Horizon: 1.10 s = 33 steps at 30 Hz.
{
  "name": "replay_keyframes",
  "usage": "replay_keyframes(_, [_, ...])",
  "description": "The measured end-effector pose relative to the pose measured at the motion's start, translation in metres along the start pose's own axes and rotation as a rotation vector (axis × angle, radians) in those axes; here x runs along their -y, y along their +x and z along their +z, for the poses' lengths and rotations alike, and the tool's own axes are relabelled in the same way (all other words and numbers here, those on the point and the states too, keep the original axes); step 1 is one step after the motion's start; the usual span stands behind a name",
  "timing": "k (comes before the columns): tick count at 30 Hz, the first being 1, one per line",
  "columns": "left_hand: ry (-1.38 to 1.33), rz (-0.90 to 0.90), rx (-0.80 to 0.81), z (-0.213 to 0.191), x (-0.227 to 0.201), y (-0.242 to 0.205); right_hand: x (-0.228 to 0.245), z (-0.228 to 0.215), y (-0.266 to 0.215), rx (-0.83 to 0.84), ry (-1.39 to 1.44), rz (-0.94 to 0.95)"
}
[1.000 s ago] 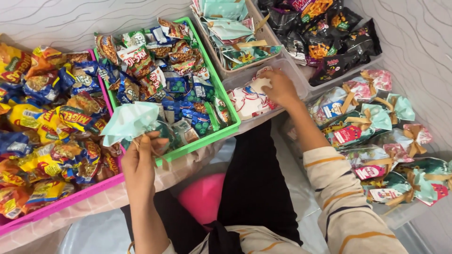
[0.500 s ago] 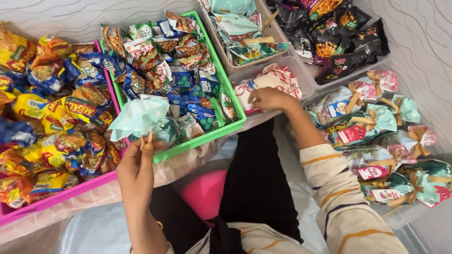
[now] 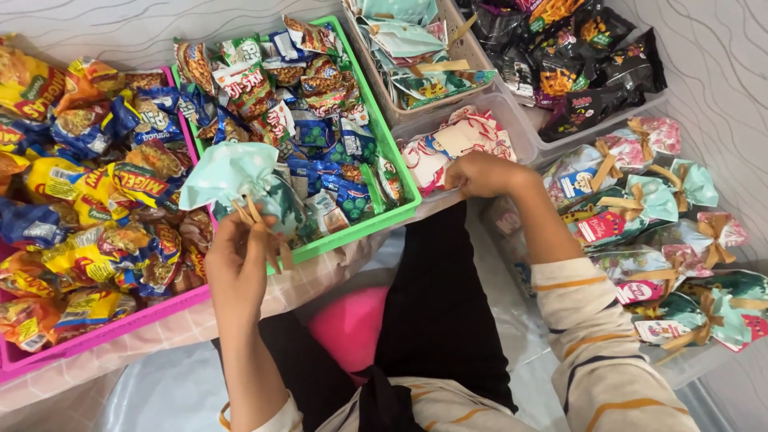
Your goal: Selecting various snacks from bins and placing them into a decorative gift bag
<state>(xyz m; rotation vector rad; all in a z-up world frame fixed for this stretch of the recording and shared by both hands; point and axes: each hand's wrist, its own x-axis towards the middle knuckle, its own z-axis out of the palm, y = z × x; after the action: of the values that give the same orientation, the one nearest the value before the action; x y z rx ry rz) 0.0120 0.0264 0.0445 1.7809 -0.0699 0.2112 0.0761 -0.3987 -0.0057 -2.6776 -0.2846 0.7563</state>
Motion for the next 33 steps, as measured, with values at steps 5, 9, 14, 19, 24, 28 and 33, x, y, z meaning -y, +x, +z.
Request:
replay_keyframes(5, [-0.051,-0.030,-0.036,0.002,0.000,-0.003,0.004,0.006,-0.011,-0.181,0.002,-0.006])
replay_keyframes(9, [-0.084,-0.035,-0.048,0.000,0.000,-0.012,0.002,-0.003,-0.020,-0.476,-0.036,-0.111])
replay_keyframes(14, [-0.149,-0.038,-0.081,0.002,0.009,-0.021,0.077,-0.020,-0.053,-0.604,0.045,-0.115])
replay_keyframes(19, [-0.194,-0.029,-0.122,0.003,0.015,-0.030,0.151,-0.005,-0.059,-0.685,0.336,-0.244])
replay_keyframes(24, [-0.255,-0.104,-0.092,0.001,0.005,-0.035,0.222,0.015,-0.066,-0.706,0.500,-0.606])
replay_keyframes(28, [-0.220,-0.110,-0.109,0.003,0.019,-0.036,0.259,0.039,-0.059,-0.697,0.655,-0.671])
replay_keyframes(33, [-0.225,-0.084,-0.077,0.008,0.008,-0.040,0.282,0.059,-0.048,-0.852,0.690,-0.627])
